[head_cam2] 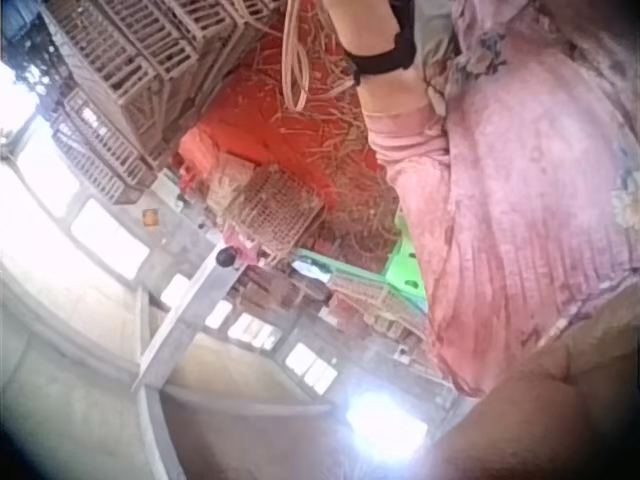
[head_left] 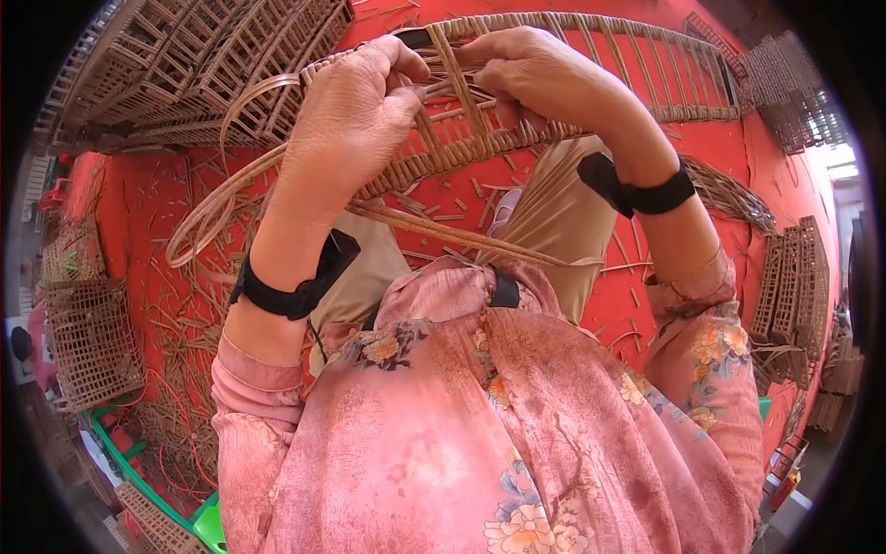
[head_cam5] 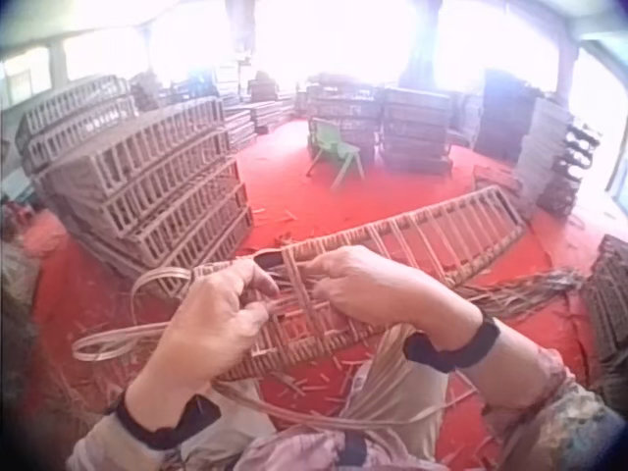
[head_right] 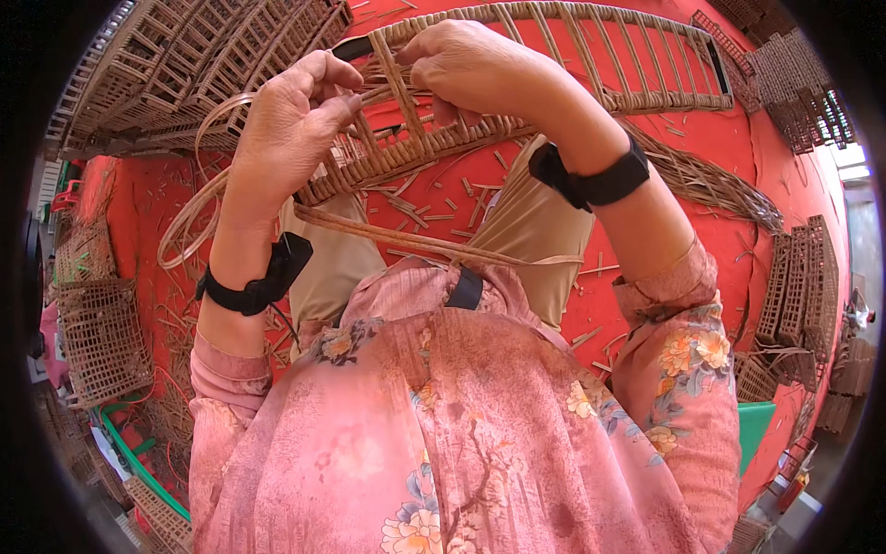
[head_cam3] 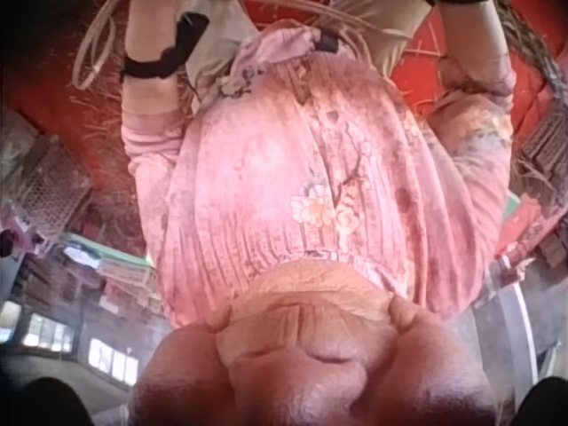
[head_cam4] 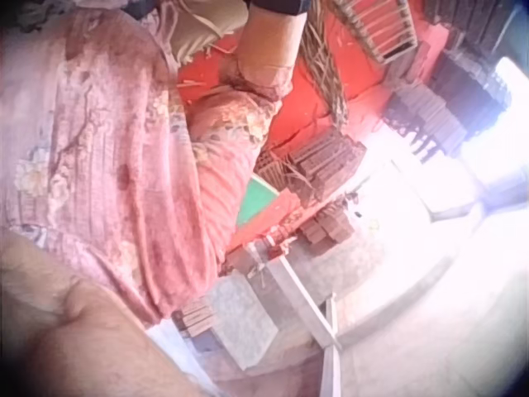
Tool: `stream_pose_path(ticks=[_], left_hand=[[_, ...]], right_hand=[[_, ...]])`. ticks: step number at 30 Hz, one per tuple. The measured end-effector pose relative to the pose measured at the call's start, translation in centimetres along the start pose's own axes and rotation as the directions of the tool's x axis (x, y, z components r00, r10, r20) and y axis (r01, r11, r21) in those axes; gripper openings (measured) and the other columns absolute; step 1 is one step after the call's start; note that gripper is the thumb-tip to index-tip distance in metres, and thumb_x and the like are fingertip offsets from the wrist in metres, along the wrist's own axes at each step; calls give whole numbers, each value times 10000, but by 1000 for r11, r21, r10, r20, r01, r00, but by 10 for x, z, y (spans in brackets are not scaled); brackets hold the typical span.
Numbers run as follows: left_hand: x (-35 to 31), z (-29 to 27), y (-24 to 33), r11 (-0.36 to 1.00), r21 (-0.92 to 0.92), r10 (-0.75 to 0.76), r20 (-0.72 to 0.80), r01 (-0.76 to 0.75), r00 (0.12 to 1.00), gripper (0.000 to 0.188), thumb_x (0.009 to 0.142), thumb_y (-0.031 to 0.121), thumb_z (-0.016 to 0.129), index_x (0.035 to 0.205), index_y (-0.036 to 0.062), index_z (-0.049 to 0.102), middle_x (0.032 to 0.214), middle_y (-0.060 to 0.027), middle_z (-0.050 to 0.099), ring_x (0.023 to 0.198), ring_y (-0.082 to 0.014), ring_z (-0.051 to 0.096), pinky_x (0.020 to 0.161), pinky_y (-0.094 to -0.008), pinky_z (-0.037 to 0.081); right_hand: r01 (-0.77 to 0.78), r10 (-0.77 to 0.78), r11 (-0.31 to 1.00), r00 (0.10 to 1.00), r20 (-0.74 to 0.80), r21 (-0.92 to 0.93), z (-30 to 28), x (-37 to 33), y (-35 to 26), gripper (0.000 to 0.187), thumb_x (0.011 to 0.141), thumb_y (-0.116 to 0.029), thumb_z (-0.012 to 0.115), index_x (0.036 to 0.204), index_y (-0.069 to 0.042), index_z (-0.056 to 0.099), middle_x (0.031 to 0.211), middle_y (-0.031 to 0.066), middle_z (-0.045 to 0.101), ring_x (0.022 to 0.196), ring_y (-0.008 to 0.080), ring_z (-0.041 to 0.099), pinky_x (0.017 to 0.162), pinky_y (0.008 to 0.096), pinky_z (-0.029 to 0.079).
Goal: Weaving thin strips of bamboo or wood into a large rectangular frame for furniture.
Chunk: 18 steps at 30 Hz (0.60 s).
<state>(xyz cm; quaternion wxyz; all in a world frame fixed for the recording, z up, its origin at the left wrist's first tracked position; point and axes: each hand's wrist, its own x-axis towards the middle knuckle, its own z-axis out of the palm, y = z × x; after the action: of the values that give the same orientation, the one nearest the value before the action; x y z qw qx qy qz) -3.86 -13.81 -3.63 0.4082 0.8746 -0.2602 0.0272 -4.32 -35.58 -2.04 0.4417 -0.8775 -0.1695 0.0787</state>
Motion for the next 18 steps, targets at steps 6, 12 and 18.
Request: stream_pose_path(ticks=[6, 12, 18], left_hand=[[-1, 1, -1, 996, -93, 11, 12, -10, 1000, 106, 901, 52, 638, 1001, 18, 623, 791, 23, 576, 735, -51, 527, 661, -234, 439], [-4, -2, 7, 999, -43, -3, -24, 2, 1000, 119, 855, 44, 639, 968, 10, 649, 767, -112, 650, 729, -216, 651, 709, -345, 513], [-4, -1, 9, 998, -50, -34, 18, 35, 999, 93, 860, 36, 604, 944, 17, 638, 786, -136, 664, 745, -269, 664, 706, -374, 511]], right_hand=[[39, -30, 999, 971, 237, -34, -12, 16, 6, 284, 889, -177, 495, 975, 28, 671, 600, 82, 630, 444, 114, 570, 409, 258, 444], [-228, 232, 972, 926, 296, -48, -18, 15, -7, 334, 866, -207, 552, 1095, 20, 641, 555, 59, 589, 390, 76, 478, 378, 236, 378], [-218, 208, 976, 941, 266, 7, -17, 12, -3, 304, 879, -226, 591, 1069, 1, 658, 558, 45, 586, 394, 67, 471, 371, 222, 355]])
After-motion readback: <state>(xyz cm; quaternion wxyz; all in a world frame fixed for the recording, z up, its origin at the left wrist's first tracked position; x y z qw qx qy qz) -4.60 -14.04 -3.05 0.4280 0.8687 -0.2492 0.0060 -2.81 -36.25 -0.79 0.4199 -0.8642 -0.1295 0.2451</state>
